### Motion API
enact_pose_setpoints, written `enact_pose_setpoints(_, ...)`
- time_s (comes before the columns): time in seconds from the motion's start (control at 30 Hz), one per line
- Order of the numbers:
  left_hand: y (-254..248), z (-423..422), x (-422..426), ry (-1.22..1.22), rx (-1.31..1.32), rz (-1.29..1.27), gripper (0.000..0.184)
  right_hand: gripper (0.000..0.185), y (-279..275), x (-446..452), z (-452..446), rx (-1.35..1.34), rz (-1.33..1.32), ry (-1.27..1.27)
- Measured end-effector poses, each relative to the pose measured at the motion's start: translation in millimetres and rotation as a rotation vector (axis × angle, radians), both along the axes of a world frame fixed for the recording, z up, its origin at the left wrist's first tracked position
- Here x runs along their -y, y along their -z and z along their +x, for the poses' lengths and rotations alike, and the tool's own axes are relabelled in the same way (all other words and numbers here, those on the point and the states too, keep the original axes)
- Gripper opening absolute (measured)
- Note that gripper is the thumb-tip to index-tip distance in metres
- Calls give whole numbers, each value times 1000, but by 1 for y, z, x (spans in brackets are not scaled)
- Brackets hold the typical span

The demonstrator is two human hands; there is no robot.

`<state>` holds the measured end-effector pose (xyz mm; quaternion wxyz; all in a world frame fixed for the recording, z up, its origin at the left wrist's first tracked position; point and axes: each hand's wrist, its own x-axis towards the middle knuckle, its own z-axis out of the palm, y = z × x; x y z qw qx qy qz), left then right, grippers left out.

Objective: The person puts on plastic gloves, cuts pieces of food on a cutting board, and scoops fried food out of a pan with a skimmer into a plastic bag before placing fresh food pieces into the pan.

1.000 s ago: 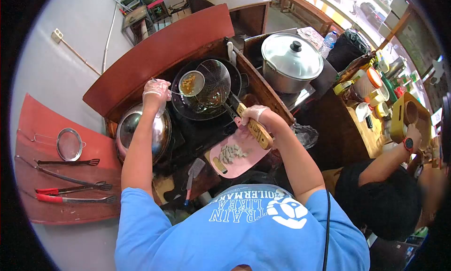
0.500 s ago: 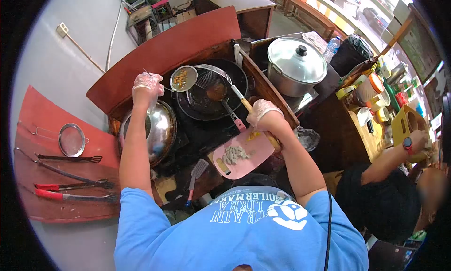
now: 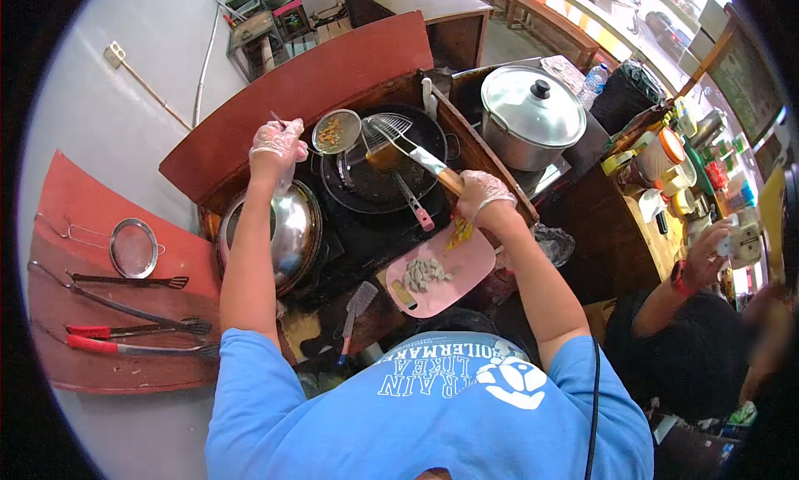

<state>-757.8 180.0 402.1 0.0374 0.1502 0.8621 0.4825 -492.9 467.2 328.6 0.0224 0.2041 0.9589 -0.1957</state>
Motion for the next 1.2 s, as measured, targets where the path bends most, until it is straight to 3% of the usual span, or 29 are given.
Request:
enact_pose_setpoints(0.13, 7, 3, -21, -36, -8, -147, 42, 25, 6, -35, 2, 45, 86, -68)
enact_pose_setpoints(0.3, 16, 17, -43, 39, -13, -128, 45, 22, 32, -69, -4, 37, 154, -71)
enact_pose_setpoints(0.37, 34, 11, -52, 38, -34, -86, 45, 21, 48, -80, -4, -143, 207, -72)
enact_pose_setpoints(0.57, 45, 28, -77, 45, -47, 85, 44, 23, 75, -88, 8, -240, 330, -55)
enact_pose_setpoints(0.7, 65, 23, -87, 98, -162, -102, 43, 30, 83, -88, 13, -311, 351, 24)
enact_pose_setpoints(0.77, 75, 21, -87, 119, -282, -55, 41, 36, 93, -91, 15, -458, 354, 43)
enact_pose_setpoints(0.93, 108, 13, -87, 225, -613, 32, 38, 40, 85, -96, 35, -467, 301, 10)
enact_pose_setpoints(1.0, 104, 20, -88, 179, -610, -52, 38, 53, 81, -99, 41, -320, 202, 20)
enact_pose_setpoints(1.1, 97, 35, -94, 151, -403, -10, 36, 52, 79, -106, 54, -469, 236, -53)
enact_pose_setpoints(1.13, 98, 38, -95, 164, -441, -18, 35, 52, 76, -106, 62, -468, 231, -50)
enact_pose_setpoints(1.2, 85, 53, -99, 90, -409, -19, 34, 34, 68, -108, 79, -649, 328, -64)
